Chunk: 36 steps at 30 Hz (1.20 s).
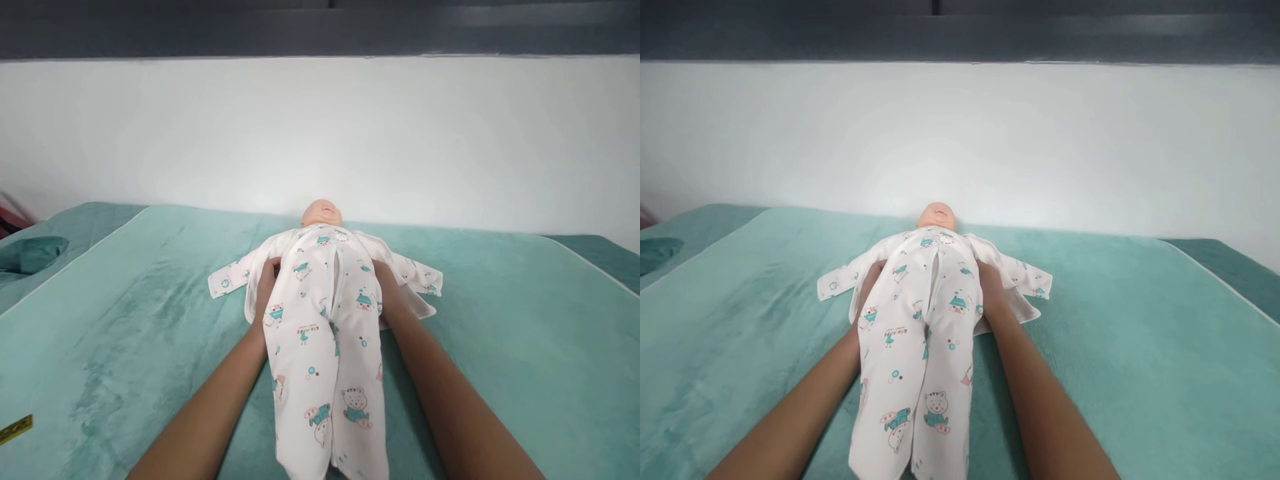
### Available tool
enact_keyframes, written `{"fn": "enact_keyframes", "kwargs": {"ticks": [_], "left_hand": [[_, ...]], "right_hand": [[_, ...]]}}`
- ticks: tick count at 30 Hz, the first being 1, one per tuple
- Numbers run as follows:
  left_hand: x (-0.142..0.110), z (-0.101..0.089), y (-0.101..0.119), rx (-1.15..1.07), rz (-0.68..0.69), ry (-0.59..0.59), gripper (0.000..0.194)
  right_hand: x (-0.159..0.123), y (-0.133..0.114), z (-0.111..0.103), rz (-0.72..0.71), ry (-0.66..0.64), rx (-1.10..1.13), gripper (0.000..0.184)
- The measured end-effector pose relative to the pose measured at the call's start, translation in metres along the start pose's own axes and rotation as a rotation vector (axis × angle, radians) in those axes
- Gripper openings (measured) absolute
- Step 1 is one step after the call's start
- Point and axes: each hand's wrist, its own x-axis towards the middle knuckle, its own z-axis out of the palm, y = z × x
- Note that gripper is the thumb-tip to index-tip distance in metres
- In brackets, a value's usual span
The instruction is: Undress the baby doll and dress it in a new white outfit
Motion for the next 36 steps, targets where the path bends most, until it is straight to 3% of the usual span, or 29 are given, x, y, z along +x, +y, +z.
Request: {"fn": "enact_keyframes", "kwargs": {"ticks": [4,9,13,19,24,30,36], "left_hand": [[0.002,-0.002,0.004,0.035,-0.008,0.031,0.021],[0.012,-0.005,-0.003,-0.029,-0.139,0.068,0.025],[0.015,-0.006,-0.002,-0.003,-0.157,0.076,0.025],[0.009,-0.005,0.009,0.011,-0.183,0.018,0.026],[0.012,-0.005,0.004,-0.023,-0.162,-0.019,0.025],[0.021,-0.003,-0.007,-0.012,-0.127,0.014,0.023],[0.019,-0.004,-0.001,-0.002,-0.128,0.068,0.024]], "right_hand": [[-0.002,-0.005,0.000,0.043,0.028,0.037,0.030],[-0.001,-0.003,0.001,0.143,0.217,0.047,0.030],[-0.001,-0.004,0.001,0.147,0.344,0.029,0.033],[-0.003,-0.007,0.002,0.089,0.297,0.023,0.028],[-0.003,-0.007,0.003,0.051,0.276,-0.004,0.030],[-0.002,-0.007,0.002,0.059,0.268,0.004,0.030],[-0.001,-0.004,0.003,0.079,0.275,-0.005,0.030]]}}
